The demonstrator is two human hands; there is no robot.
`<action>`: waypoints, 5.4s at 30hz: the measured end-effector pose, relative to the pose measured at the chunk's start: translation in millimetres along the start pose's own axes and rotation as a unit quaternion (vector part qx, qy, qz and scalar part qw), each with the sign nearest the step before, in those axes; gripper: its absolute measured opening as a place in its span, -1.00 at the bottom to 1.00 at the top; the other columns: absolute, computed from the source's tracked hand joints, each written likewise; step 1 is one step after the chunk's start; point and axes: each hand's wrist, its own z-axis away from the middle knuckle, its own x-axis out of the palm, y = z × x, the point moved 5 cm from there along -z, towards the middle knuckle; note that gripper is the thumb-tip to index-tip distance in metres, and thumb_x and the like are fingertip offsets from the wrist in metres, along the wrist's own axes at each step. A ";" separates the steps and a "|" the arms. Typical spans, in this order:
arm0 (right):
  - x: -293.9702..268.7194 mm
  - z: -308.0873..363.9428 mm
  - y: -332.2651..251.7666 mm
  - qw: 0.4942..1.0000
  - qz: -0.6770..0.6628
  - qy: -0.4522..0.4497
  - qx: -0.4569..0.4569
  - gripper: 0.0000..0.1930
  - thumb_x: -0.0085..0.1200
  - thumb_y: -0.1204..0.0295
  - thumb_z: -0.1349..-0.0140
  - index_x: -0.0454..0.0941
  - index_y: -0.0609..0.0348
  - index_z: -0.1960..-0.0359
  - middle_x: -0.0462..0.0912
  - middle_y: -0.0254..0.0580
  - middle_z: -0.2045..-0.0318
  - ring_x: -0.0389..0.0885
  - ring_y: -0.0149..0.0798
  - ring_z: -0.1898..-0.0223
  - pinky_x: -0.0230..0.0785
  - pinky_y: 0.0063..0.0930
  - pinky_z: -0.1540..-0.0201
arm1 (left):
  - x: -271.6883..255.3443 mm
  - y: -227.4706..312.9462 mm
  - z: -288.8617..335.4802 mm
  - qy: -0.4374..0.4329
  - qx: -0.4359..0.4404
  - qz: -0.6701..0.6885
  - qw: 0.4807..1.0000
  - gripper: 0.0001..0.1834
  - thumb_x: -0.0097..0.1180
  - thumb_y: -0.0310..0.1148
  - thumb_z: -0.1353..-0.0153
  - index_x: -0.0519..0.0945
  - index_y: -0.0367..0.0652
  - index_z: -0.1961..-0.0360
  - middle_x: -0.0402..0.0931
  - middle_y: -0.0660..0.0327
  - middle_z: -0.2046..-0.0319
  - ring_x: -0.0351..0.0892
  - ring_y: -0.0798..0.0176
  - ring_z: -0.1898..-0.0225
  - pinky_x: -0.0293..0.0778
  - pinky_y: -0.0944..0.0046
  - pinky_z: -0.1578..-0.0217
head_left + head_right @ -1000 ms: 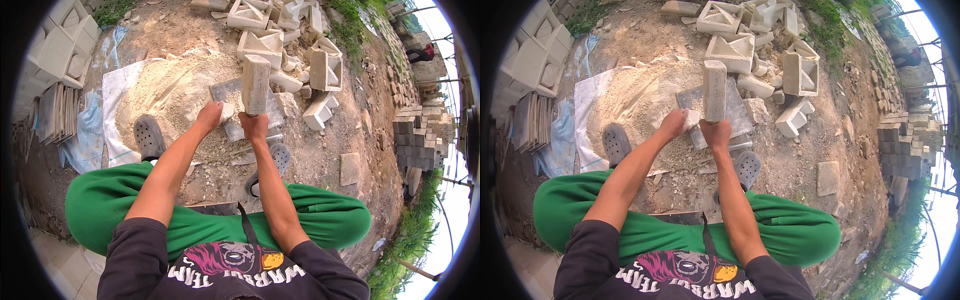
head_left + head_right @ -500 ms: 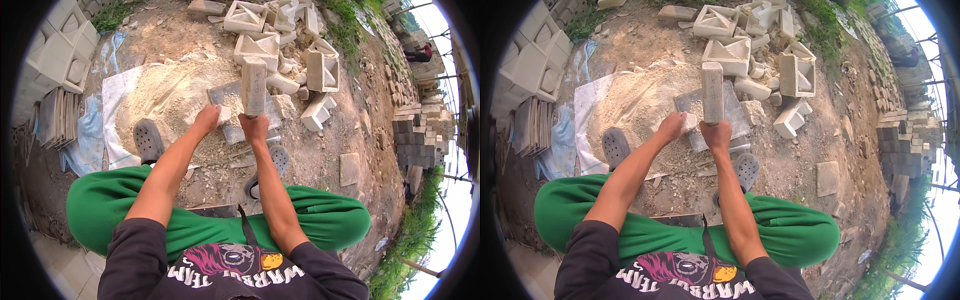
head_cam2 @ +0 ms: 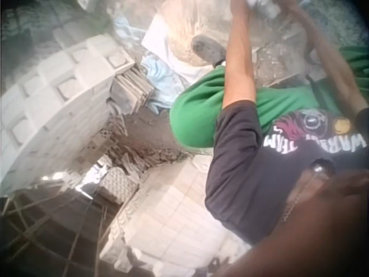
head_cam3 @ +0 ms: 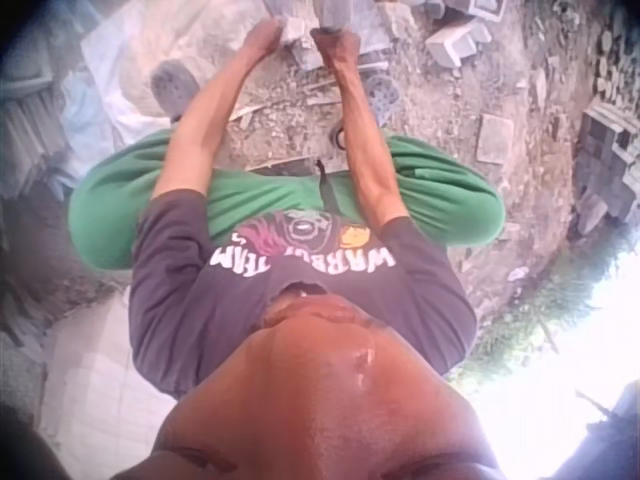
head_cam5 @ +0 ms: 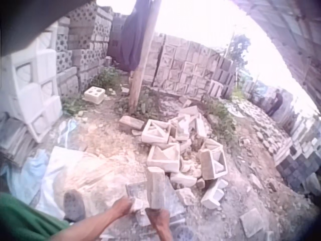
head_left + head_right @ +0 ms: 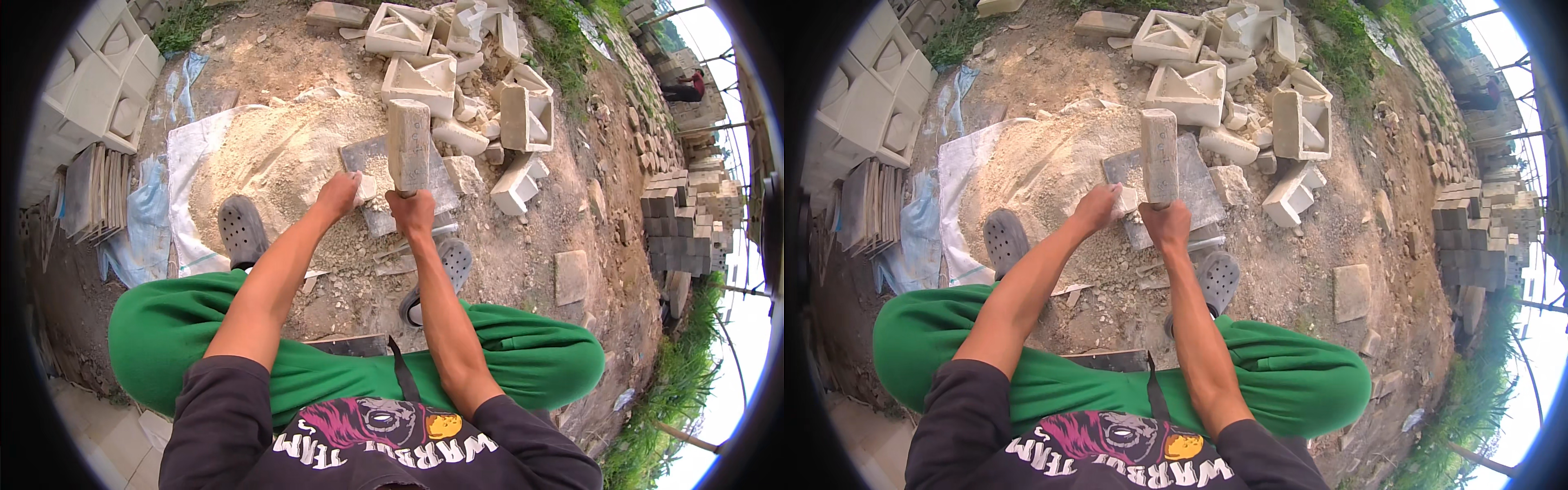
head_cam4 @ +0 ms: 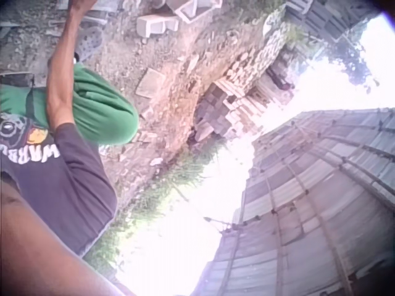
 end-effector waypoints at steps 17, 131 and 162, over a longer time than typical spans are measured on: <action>6.7 -2.7 -4.0 1.000 -0.016 0.022 -0.013 -0.70 0.26 0.26 0.03 0.66 0.33 0.55 0.59 -0.06 0.73 0.65 -0.18 0.64 0.43 -0.28 0.47 | 3.7 -8.8 -3.0 -0.019 0.016 -0.020 1.000 -0.40 0.31 -0.40 -0.07 0.42 -0.22 -0.16 0.52 -0.05 -0.07 0.49 -0.18 -0.03 0.50 -0.01 -0.05; 28.1 6.1 29.7 0.997 -0.041 0.055 -0.037 -0.69 0.27 0.28 0.01 0.62 0.37 0.50 0.65 -0.12 0.65 0.67 -0.25 0.59 0.47 -0.29 0.48 | -6.0 8.1 -16.4 -0.046 -0.050 -0.017 0.998 -0.41 0.45 -0.20 -0.02 0.53 -0.37 0.04 0.64 -0.14 0.34 0.65 -0.20 0.20 0.58 -0.07 0.19; 7.6 -17.2 19.1 0.996 -0.070 0.059 0.000 -0.68 0.28 0.27 0.03 0.65 0.39 0.50 0.65 -0.04 0.66 0.69 -0.20 0.59 0.51 -0.28 0.44 | 0.3 -12.3 -18.0 -0.053 -0.041 -0.016 0.998 -0.56 0.41 -0.27 -0.04 0.54 -0.31 0.16 0.62 -0.16 0.38 0.65 -0.26 0.24 0.58 -0.09 0.19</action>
